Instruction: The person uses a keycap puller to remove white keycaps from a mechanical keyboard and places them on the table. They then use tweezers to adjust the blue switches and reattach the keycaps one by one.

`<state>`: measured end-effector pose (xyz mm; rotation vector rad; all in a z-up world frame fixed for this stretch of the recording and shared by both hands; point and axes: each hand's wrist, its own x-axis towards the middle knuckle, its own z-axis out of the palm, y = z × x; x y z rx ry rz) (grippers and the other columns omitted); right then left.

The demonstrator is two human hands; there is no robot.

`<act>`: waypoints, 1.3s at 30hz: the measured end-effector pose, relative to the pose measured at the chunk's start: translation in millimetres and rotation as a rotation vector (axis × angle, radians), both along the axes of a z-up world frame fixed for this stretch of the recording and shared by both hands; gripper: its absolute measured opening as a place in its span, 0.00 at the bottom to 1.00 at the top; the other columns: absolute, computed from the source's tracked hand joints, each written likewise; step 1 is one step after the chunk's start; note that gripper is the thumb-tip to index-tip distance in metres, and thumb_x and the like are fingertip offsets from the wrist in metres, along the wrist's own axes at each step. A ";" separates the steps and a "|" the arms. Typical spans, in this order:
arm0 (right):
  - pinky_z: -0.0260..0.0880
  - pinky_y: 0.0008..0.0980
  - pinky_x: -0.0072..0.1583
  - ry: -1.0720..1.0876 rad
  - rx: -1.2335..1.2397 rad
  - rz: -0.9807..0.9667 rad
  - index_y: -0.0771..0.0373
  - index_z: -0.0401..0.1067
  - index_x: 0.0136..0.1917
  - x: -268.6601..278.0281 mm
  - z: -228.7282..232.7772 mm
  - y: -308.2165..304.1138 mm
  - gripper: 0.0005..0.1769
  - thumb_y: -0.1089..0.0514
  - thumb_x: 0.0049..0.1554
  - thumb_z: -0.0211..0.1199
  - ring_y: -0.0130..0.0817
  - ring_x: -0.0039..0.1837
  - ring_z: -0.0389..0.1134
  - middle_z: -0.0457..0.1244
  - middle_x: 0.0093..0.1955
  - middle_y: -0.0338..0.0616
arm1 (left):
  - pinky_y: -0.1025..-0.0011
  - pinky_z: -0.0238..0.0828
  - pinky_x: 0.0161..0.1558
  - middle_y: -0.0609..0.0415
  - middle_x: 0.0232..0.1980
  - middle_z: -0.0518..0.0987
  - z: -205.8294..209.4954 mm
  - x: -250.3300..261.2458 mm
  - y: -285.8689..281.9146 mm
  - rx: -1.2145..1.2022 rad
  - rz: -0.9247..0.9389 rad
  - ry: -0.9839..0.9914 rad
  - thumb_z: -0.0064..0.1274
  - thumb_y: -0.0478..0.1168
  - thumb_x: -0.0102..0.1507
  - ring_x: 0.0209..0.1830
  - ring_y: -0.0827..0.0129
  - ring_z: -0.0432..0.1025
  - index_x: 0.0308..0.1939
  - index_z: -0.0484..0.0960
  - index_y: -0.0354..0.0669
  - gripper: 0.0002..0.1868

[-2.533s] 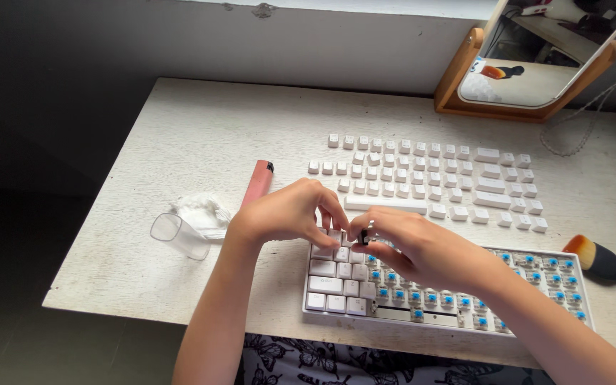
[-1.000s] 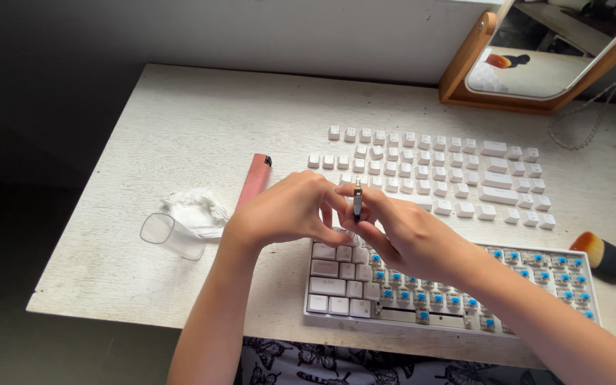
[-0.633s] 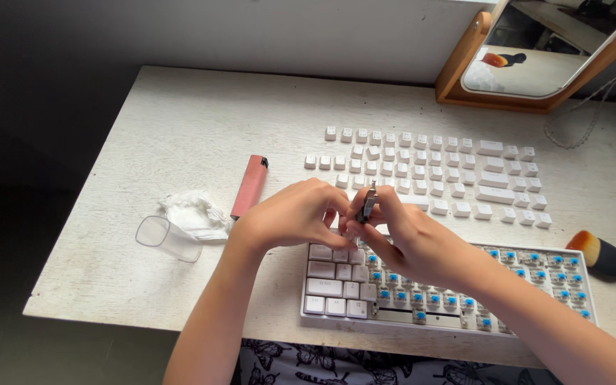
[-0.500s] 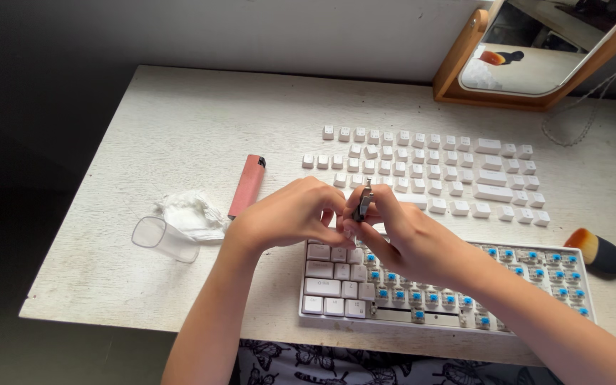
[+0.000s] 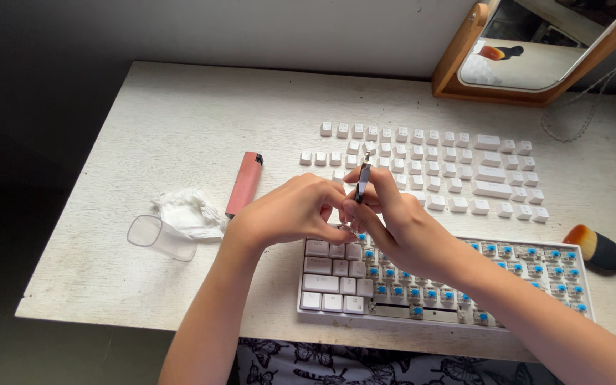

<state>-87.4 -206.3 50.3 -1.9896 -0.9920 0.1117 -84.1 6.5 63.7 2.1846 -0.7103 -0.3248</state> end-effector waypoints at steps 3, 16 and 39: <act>0.78 0.33 0.46 0.080 -0.049 -0.071 0.63 0.50 0.69 3.9 3.1 4.6 0.17 0.62 0.68 0.46 0.35 0.43 0.76 0.70 0.40 0.49 | 0.70 0.62 0.24 0.61 0.27 0.80 0.1 -0.3 0.2 -0.025 -0.004 0.028 0.66 0.48 0.53 0.20 0.75 0.66 0.29 0.88 0.43 0.12; 0.81 0.33 0.49 0.159 -0.044 -0.059 0.63 0.50 0.66 -1.2 16.7 3.1 0.18 0.59 0.66 0.50 0.34 0.46 0.77 0.70 0.41 0.48 | 0.72 0.64 0.24 0.58 0.22 0.75 3.2 -1.2 4.0 -0.025 -0.024 0.108 0.69 0.41 0.48 0.21 0.77 0.65 0.34 0.88 0.40 0.14; 0.73 0.49 0.67 0.424 0.418 0.071 0.54 0.48 0.60 -13.3 -10.1 -82.5 0.13 0.67 0.67 0.44 0.46 0.65 0.70 0.66 0.61 0.62 | 0.76 0.80 0.46 0.57 0.37 0.85 8.9 -1.1 4.3 -0.123 0.050 0.031 0.67 0.34 0.49 0.38 0.74 0.79 0.39 0.87 0.40 0.14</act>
